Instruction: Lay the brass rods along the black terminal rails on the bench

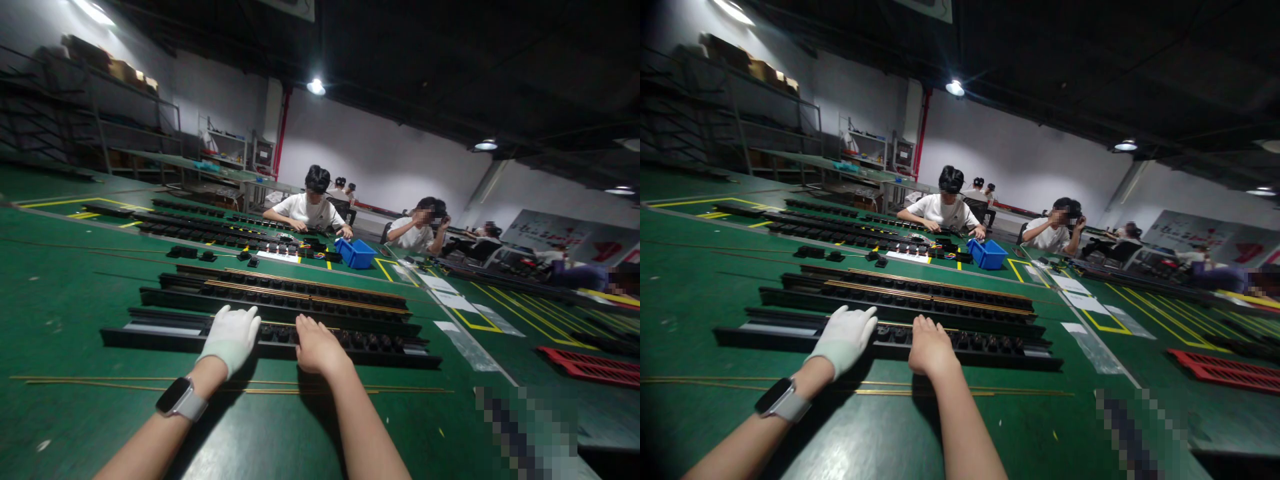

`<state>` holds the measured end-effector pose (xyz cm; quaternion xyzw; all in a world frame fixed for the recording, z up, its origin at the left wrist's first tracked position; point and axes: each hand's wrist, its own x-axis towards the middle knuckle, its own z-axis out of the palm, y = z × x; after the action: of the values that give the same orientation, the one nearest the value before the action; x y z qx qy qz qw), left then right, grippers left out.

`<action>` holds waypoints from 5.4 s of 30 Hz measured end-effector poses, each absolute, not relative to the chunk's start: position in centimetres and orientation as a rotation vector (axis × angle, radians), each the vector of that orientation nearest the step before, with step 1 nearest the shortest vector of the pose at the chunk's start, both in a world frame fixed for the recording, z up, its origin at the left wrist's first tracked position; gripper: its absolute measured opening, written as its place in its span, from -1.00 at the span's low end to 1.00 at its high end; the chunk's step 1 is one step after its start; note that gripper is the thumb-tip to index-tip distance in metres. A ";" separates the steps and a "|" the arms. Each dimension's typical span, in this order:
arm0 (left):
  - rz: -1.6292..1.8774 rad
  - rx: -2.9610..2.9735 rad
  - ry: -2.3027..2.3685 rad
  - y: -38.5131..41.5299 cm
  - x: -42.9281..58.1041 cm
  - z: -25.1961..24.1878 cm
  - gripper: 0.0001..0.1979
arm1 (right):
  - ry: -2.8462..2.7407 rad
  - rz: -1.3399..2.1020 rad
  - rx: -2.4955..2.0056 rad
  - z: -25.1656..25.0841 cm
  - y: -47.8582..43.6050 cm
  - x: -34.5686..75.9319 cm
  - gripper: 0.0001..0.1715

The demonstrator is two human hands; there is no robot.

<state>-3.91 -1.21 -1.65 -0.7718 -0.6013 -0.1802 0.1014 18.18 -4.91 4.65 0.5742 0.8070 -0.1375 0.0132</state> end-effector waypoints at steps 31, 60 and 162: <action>-0.564 -2.351 -1.865 -0.7 -4.2 -1.5 -0.50 | 2.641 -0.298 1.604 7.5 -6.8 17.3 -0.78; -0.329 -2.940 -1.643 -3.9 -3.0 1.3 -0.57 | 2.604 -0.708 1.460 7.0 -5.2 18.4 -0.77; -0.596 -2.109 -1.840 0.1 -6.6 -3.2 -0.46 | 2.798 -0.368 1.664 1.5 -2.4 19.5 -0.19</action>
<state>-6.57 0.06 -3.18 -0.7298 -0.6367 -0.2062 0.1396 19.50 -2.38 1.48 0.5067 0.8521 -0.1120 -0.0671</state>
